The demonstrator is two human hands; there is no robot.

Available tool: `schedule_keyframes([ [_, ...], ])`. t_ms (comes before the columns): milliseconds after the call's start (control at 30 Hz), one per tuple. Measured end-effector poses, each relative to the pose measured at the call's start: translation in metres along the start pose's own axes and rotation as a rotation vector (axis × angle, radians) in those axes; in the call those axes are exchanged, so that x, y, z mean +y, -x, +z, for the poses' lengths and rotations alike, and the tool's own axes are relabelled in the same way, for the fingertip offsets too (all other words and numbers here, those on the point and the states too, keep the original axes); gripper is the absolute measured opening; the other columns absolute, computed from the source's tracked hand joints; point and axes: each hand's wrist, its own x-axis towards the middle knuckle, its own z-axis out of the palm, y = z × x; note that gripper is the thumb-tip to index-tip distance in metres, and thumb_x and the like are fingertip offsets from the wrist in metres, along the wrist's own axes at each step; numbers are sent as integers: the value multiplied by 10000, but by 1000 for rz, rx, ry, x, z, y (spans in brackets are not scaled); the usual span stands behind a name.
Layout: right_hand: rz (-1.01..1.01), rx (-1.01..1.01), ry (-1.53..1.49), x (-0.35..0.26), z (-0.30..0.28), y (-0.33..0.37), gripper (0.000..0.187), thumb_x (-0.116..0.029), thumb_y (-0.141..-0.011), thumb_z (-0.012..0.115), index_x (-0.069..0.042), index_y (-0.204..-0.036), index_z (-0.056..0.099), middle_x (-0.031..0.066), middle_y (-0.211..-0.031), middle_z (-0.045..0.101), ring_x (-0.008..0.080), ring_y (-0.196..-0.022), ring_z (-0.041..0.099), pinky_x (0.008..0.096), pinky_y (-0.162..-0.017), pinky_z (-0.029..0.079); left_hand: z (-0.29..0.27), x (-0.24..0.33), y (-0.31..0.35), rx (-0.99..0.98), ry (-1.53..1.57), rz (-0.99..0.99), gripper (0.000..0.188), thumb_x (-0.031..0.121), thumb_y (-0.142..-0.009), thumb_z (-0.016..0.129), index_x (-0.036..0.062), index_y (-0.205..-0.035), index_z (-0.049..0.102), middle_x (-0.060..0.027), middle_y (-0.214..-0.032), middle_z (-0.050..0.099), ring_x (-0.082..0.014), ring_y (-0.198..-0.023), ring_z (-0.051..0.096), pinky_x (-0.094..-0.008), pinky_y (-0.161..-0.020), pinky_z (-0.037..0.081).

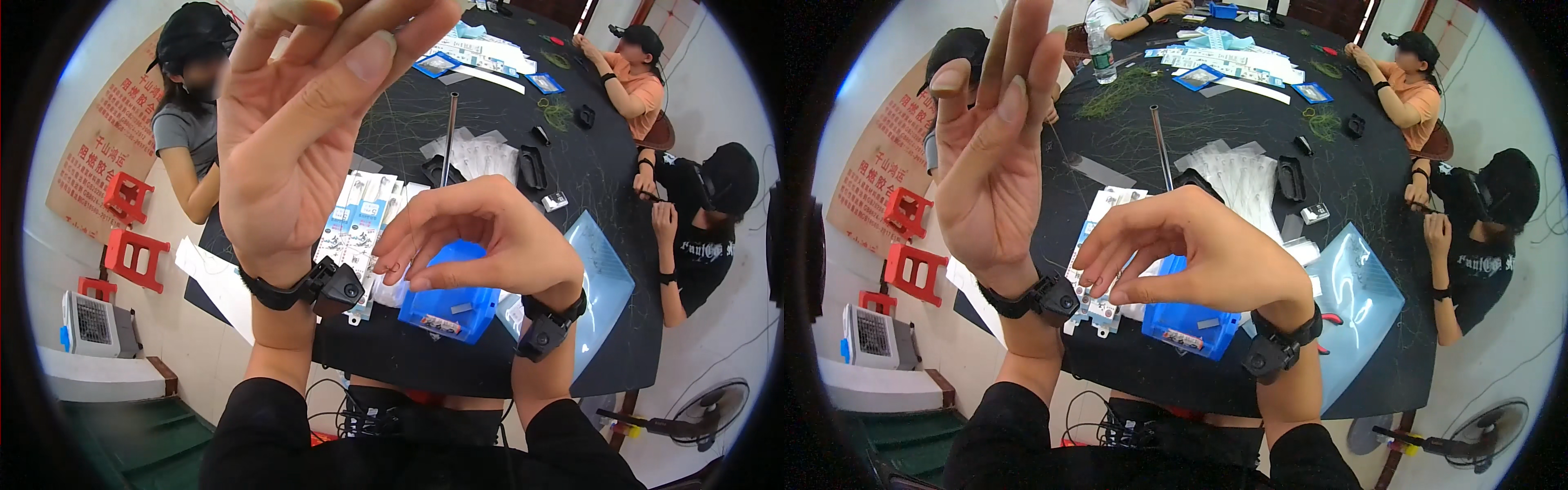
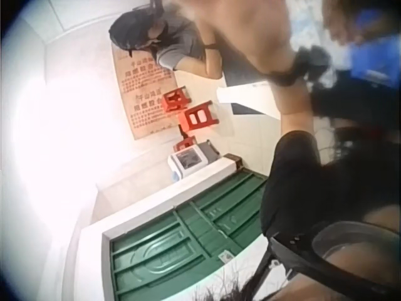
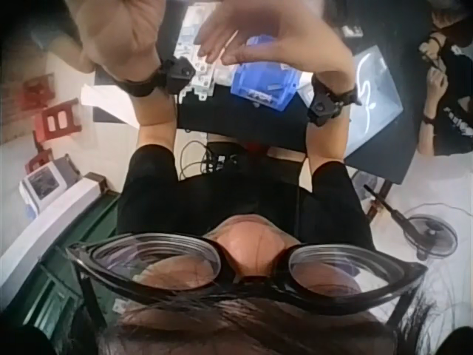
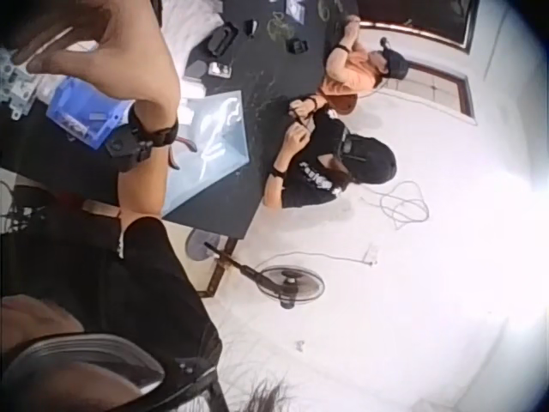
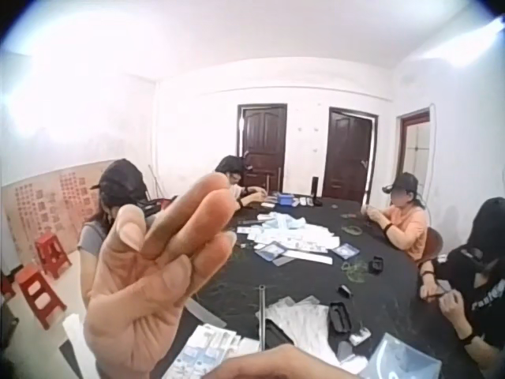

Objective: The person uses shears to trim a fishing line attached to a hook, then picks up a small weight and uses pliers to crimp it onto the hook.

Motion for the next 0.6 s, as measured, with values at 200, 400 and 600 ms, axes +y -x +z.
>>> schedule_keyframes([
  [200,-1,35,73,0,-1,0,251,-47,-941,828,1,-1184,783,97,-1045,827,149,-985,803,254,-800,631,-3,2,0,16,14,7,366,-176,-1063,439,106,-1253,576,-339,-1707,331,-420,-1618,315,-489,-1353,349],
  [400,13,65,90,2,-2,-2,189,-84,-1003,772,-10,-1175,795,95,-1035,829,140,-972,799,255,-785,629,-6,3,0,-21,62,14,354,-163,-1071,446,106,-1263,573,-333,-1711,327,-417,-1621,308,-490,-1358,342],
  [600,124,81,-7,-1,-3,0,247,-57,-1065,628,12,-1257,767,117,-1083,822,171,-1007,794,287,-812,646,-10,4,0,-8,22,8,350,-154,-1072,457,103,-1274,584,-331,-1711,329,-420,-1618,314,-493,-1355,344],
])
